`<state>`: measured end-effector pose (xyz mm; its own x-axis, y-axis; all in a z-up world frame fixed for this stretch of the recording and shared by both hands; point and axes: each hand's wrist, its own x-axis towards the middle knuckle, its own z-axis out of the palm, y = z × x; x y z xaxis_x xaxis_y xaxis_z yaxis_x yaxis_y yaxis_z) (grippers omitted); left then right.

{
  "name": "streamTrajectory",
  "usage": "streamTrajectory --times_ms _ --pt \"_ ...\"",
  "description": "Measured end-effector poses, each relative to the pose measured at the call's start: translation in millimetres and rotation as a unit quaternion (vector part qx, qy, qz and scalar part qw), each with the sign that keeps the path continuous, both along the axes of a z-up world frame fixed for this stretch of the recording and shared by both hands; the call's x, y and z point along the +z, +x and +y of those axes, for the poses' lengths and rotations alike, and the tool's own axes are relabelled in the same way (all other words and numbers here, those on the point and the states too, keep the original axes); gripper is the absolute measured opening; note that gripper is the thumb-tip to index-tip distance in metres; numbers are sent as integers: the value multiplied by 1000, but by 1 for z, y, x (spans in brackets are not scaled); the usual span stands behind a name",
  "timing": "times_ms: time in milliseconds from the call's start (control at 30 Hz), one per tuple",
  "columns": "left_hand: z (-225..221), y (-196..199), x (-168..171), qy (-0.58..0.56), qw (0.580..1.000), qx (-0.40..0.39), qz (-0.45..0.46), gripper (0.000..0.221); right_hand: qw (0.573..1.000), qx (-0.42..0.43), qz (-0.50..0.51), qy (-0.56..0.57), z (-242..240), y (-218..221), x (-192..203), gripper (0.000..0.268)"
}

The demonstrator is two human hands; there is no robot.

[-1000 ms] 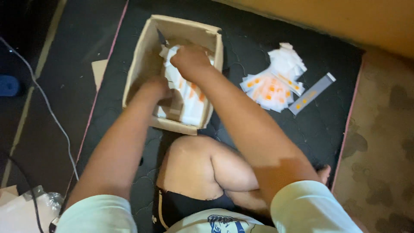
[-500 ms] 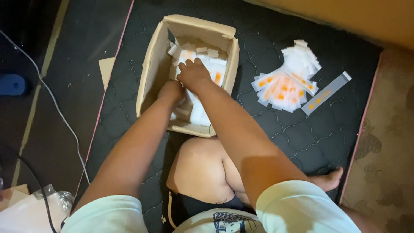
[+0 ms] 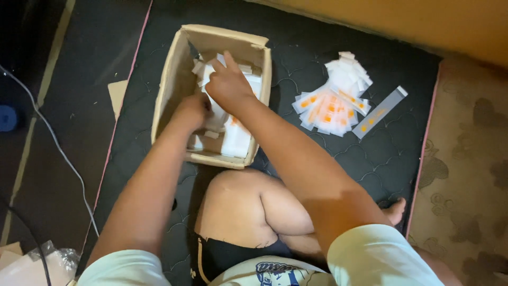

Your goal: The person peels the backing from thin adhesive strips and organizes them into a pile or box.

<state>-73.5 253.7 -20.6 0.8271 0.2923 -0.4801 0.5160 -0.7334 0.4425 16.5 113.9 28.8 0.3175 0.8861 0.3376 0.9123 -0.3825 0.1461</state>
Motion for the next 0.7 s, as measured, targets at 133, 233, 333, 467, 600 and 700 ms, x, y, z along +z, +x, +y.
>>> streamTrajectory --times_ms 133,233,333,467,600,700 --pt "-2 -14 41 17 996 -6 -87 28 998 25 -32 52 -30 9 38 9" --pt "-18 -22 92 -42 986 0 -164 21 997 33 -22 70 -74 16 77 9" --pt "-52 -24 134 -119 958 61 -252 9 996 -8 14 90 -136 21 106 5" --pt "-101 -1 126 -311 873 96 -364 16 952 -76 240 171 -229 16 120 14" --pt "-164 26 118 -413 828 104 -365 17 863 -234 379 240 -324 8 104 17" --pt "-202 45 96 -443 822 99 -344 16 746 -245 479 392 -376 0 59 23"
